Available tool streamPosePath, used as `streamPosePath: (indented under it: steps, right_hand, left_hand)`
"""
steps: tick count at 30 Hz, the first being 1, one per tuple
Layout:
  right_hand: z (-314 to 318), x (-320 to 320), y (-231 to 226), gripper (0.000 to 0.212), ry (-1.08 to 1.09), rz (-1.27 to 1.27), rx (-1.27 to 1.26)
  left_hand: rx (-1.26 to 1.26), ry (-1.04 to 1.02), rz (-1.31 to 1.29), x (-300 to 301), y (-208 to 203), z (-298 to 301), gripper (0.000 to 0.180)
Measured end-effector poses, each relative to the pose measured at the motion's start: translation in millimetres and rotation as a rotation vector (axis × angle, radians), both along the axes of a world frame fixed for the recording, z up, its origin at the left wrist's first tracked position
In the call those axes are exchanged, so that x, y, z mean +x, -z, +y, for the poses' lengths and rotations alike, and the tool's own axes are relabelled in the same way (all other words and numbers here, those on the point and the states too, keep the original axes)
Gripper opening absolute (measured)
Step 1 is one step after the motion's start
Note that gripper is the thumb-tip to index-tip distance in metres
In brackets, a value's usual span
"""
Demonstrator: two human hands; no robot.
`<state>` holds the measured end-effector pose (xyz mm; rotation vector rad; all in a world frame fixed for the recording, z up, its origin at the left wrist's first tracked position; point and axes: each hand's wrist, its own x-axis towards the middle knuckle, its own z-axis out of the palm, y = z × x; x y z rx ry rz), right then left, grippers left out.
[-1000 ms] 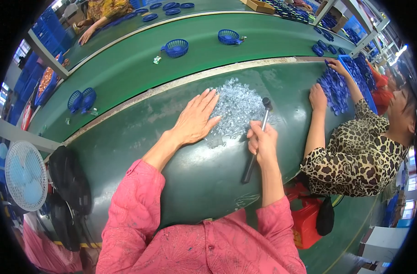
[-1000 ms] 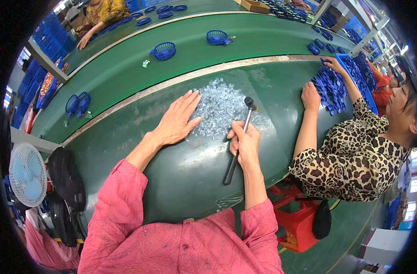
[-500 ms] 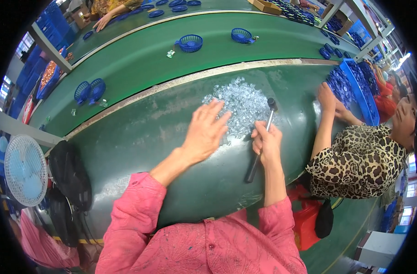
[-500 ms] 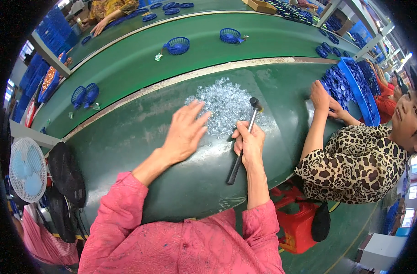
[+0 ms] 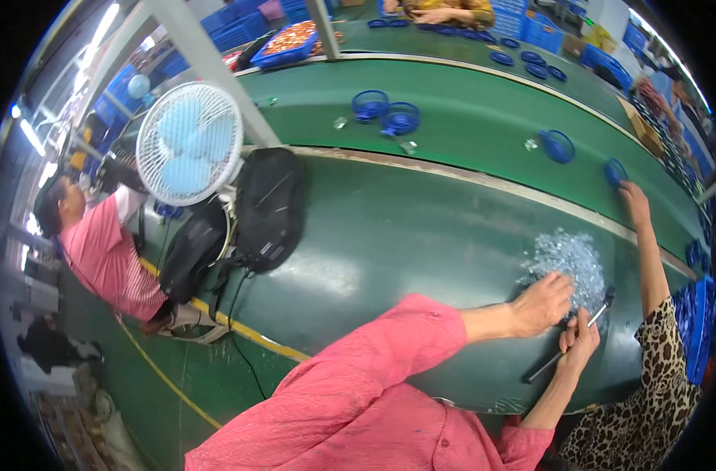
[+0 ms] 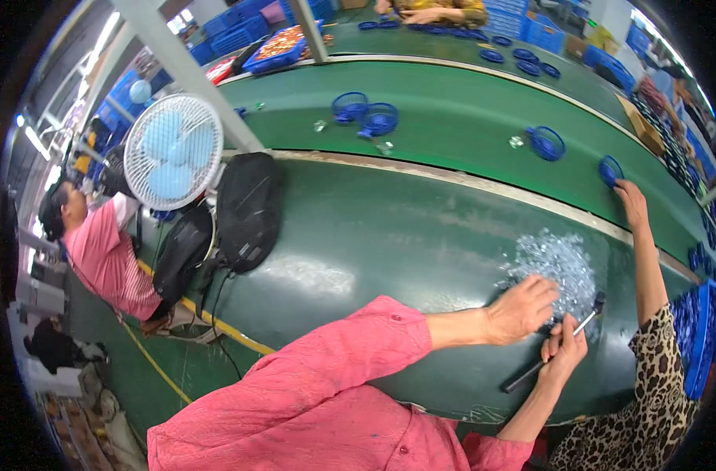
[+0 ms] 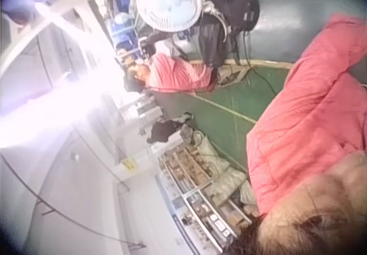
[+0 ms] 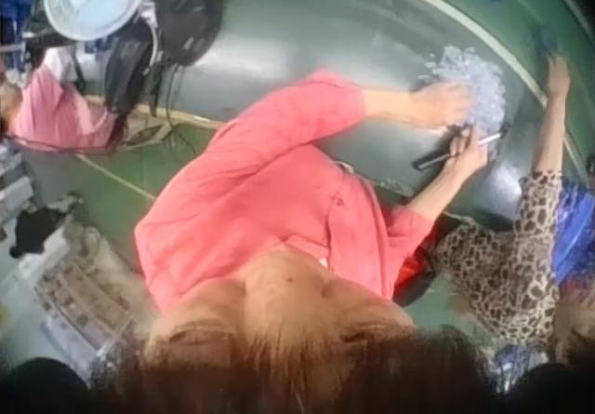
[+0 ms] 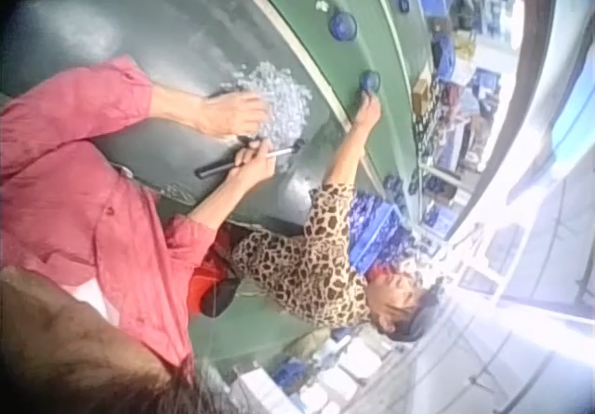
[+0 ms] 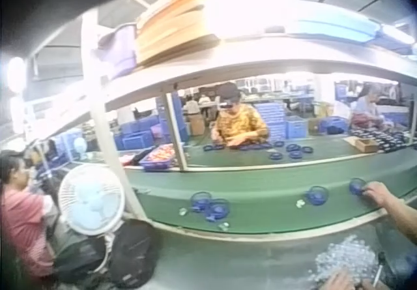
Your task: The person assembles mini fan parts by picking up fan guards from the conveyor, fitting components together, and tapping them into place with a small mallet.
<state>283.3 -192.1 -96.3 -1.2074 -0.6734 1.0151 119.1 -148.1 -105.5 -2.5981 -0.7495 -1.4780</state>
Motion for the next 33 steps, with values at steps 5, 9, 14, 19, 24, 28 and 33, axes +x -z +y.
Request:
streamPosePath:
  steps: [5,9,14,19,24,28,33]
  right_hand:
    - [2,5,-8,0.01,-0.035,-0.028,-0.032]
    - [-4,22,-14,0.01,0.0,-0.108,-0.069]
    - [7,-12,-19,0.012,0.028,-0.082,-0.21]
    - [18,-7,-32,0.01,-0.038,-0.008,-0.147]
    - [27,-2,-34,0.011,-0.046,-0.006,-0.186]
    - [24,4,-36,0.01,-0.024,0.003,-0.159]
    - [25,-1,-41,0.012,-0.066,-0.008,-0.174]
  left_hand:
    - [0.001,-0.094,-0.074,-12,-11,-10,0.016]
    - [-0.024,-0.128,-0.013,-16,-13,-12,0.017]
    - [-0.123,-0.234,-0.081,-62,-10,-2,0.01]
    - [-0.265,-0.179,-0.105,-45,-15,15,0.008]
    - [-0.298,-0.211,-0.066,-38,-23,16,0.015]
    - [-0.234,-0.206,0.126,-28,-29,-4,0.019]
    - [-0.264,-0.165,0.172,-21,-28,-12,0.02]
